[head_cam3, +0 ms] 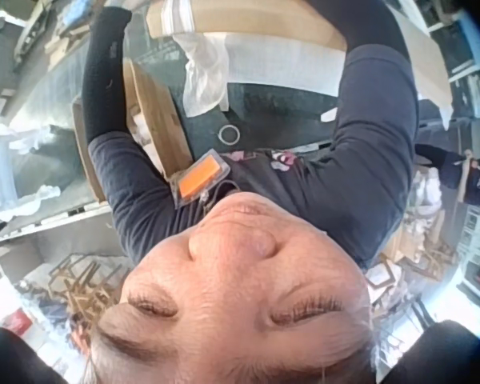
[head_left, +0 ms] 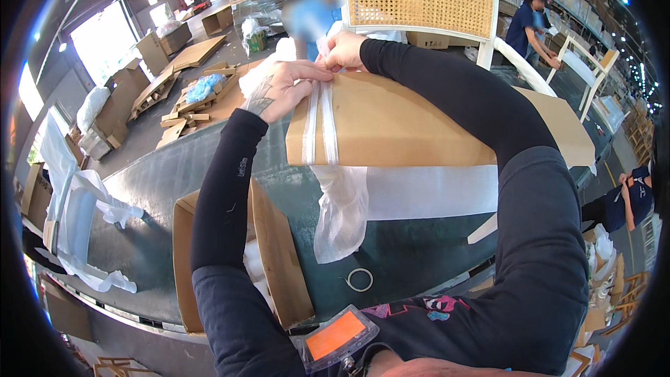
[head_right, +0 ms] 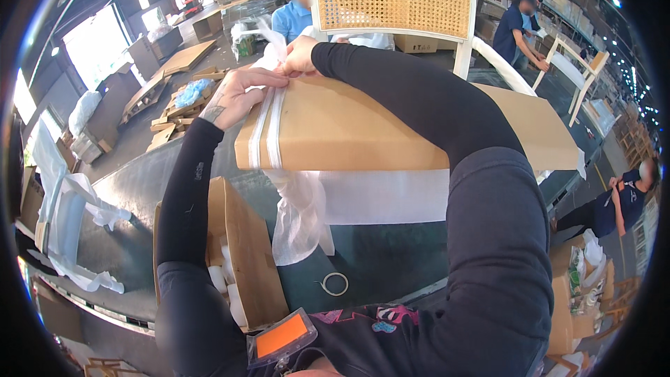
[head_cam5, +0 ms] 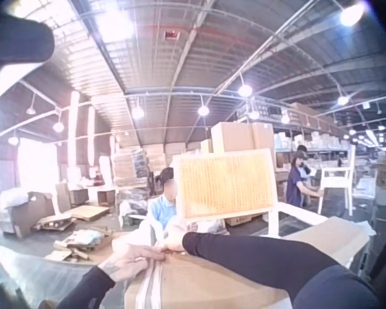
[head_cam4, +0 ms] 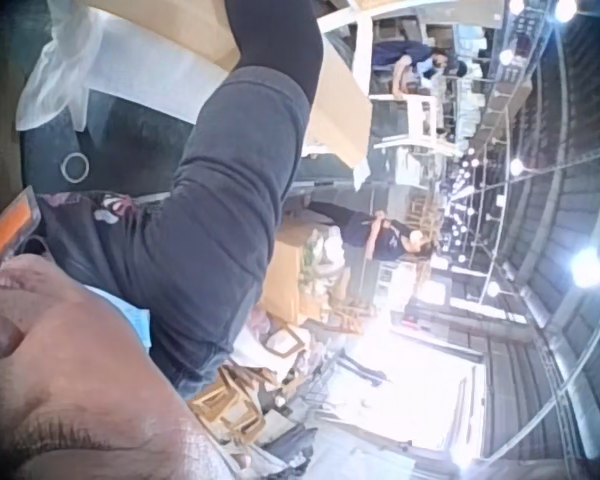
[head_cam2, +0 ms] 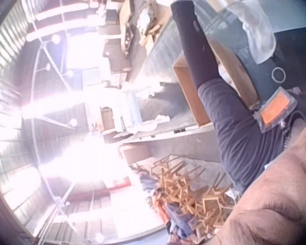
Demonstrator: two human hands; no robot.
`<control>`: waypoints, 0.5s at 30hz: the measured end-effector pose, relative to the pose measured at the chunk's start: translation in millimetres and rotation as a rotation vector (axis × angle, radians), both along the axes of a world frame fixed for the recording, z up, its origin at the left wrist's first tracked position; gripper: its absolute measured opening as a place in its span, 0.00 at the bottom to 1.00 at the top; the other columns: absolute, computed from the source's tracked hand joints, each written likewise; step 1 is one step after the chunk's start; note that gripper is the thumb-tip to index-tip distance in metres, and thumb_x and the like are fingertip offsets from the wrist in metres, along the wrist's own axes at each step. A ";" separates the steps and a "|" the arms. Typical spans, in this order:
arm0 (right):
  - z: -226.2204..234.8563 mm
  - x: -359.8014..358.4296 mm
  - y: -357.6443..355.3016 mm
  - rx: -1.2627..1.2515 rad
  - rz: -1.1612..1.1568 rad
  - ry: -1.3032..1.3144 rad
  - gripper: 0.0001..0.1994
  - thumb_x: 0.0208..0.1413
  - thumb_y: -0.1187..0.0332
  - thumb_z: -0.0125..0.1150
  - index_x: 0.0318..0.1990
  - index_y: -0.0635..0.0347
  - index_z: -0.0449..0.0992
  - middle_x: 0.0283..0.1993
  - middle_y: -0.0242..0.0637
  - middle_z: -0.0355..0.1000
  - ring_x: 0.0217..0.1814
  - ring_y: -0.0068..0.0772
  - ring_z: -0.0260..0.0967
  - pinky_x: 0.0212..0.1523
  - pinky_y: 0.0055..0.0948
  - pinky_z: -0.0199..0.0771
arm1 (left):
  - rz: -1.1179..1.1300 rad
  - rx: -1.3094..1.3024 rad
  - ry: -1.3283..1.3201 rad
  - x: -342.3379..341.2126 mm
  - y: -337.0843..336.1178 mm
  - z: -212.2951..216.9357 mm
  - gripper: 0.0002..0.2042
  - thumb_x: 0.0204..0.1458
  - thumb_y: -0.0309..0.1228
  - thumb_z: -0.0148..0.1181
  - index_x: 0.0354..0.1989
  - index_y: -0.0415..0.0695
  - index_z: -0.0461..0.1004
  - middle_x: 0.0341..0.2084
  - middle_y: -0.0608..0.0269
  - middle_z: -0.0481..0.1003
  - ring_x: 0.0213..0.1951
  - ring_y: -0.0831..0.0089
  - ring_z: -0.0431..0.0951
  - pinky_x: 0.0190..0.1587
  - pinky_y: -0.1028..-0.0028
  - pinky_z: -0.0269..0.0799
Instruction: The person wraps a white chair with a woven backrest using protective paper and tape. They place cardboard pieces on the seat and back, secure them with tape, and cover the chair with a large white sheet, taping it in place.
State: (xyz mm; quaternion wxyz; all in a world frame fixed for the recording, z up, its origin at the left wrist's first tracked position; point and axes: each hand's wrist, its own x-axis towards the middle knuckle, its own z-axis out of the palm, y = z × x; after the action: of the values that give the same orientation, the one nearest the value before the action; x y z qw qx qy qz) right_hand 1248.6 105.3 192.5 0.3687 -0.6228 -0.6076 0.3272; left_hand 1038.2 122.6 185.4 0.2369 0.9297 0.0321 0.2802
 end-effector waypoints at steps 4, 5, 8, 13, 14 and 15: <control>-6.8 -1.2 3.5 -0.072 -0.086 0.097 0.19 0.40 0.65 0.78 0.35 0.62 0.73 0.28 0.32 0.74 0.28 0.21 0.72 0.24 0.21 0.76 | 0.042 -0.155 0.043 -1.6 6.5 -13.0 0.19 0.45 0.20 0.45 0.44 0.35 0.78 0.46 0.52 0.77 0.49 0.67 0.76 0.55 0.71 0.67; -7.6 7.4 5.8 -0.007 -0.134 0.044 0.21 0.41 0.64 0.78 0.37 0.64 0.71 0.29 0.35 0.73 0.30 0.27 0.75 0.23 0.26 0.78 | 0.029 -0.145 0.015 5.3 5.2 -15.2 0.18 0.46 0.20 0.45 0.44 0.35 0.78 0.46 0.52 0.77 0.49 0.67 0.76 0.56 0.71 0.67; 12.9 14.8 7.9 0.014 -0.369 -0.274 0.24 0.45 0.62 0.73 0.45 0.65 0.70 0.34 0.40 0.75 0.32 0.30 0.77 0.23 0.31 0.79 | 0.089 -0.195 -0.030 -0.8 4.5 -24.7 0.17 0.46 0.23 0.47 0.41 0.36 0.79 0.43 0.57 0.79 0.46 0.71 0.77 0.53 0.74 0.69; 71.7 54.6 -14.1 0.732 -0.132 -0.449 0.09 0.49 0.65 0.65 0.34 0.59 0.82 0.30 0.38 0.79 0.28 0.24 0.77 0.28 0.26 0.78 | 0.052 -0.228 -0.061 27.5 -7.2 -13.4 0.16 0.46 0.23 0.48 0.40 0.37 0.80 0.41 0.58 0.79 0.44 0.73 0.77 0.52 0.75 0.70; 68.7 17.7 -15.7 0.604 0.165 -0.328 0.09 0.49 0.66 0.65 0.35 0.59 0.82 0.29 0.36 0.79 0.27 0.22 0.76 0.28 0.24 0.78 | 0.124 -0.223 -0.051 6.2 -0.1 -17.1 0.16 0.46 0.23 0.48 0.40 0.37 0.80 0.40 0.58 0.80 0.43 0.73 0.77 0.51 0.75 0.70; 62.6 -8.4 -19.4 0.467 0.434 -0.225 0.09 0.48 0.67 0.66 0.36 0.59 0.82 0.28 0.35 0.78 0.26 0.20 0.75 0.29 0.23 0.78 | 0.166 -0.217 -0.041 -8.8 4.1 -20.2 0.16 0.46 0.22 0.48 0.40 0.37 0.80 0.40 0.58 0.80 0.42 0.74 0.77 0.51 0.76 0.70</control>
State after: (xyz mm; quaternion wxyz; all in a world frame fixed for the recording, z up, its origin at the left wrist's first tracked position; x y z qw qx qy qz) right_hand 1240.2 85.9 255.1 0.3536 -0.4097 -0.8216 0.1791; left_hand 1029.5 126.7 165.1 0.3130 0.8867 0.1342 0.3126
